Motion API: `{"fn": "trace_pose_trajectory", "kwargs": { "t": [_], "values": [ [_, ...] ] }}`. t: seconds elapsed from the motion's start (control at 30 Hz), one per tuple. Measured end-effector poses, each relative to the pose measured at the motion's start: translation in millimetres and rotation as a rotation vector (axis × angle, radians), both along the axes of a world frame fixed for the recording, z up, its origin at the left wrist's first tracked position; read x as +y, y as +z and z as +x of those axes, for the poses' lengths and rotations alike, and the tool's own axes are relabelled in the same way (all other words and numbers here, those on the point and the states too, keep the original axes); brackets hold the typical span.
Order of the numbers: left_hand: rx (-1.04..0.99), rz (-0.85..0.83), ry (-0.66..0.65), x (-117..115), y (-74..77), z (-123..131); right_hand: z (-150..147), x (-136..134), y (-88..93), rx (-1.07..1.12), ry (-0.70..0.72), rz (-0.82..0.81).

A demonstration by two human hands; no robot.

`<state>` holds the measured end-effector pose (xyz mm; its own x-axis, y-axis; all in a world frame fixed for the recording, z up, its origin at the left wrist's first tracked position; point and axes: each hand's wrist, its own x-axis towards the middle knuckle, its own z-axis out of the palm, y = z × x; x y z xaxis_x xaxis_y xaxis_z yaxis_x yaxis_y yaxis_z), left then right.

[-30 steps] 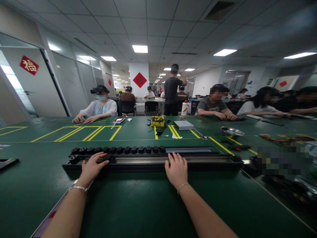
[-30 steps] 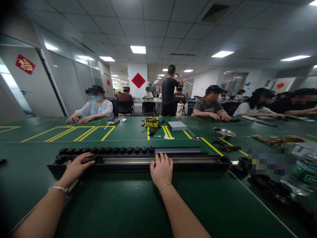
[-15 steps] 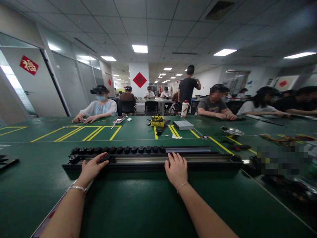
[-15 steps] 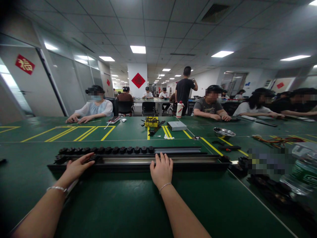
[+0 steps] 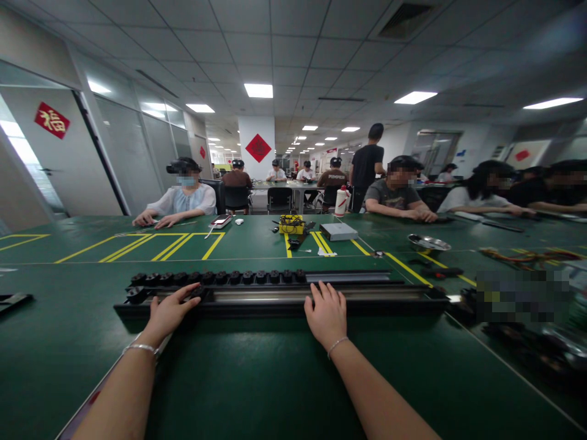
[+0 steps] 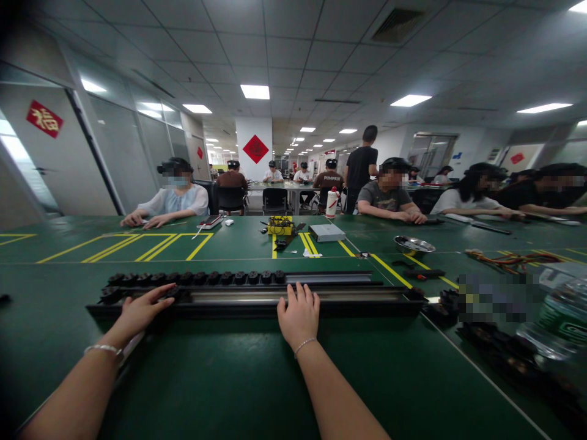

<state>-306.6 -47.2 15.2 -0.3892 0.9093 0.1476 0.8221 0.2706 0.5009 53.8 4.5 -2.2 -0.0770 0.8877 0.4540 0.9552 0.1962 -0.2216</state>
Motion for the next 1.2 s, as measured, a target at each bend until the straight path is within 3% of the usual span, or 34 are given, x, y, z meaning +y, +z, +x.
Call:
{"fn": "trace_pose_trajectory", "kwargs": {
  "t": [1.2],
  "values": [
    [0.011,0.000,0.002,1.8,-1.4,-1.7,-0.6,0.0,0.1,0.009,0.002,0.007]
  ]
}}
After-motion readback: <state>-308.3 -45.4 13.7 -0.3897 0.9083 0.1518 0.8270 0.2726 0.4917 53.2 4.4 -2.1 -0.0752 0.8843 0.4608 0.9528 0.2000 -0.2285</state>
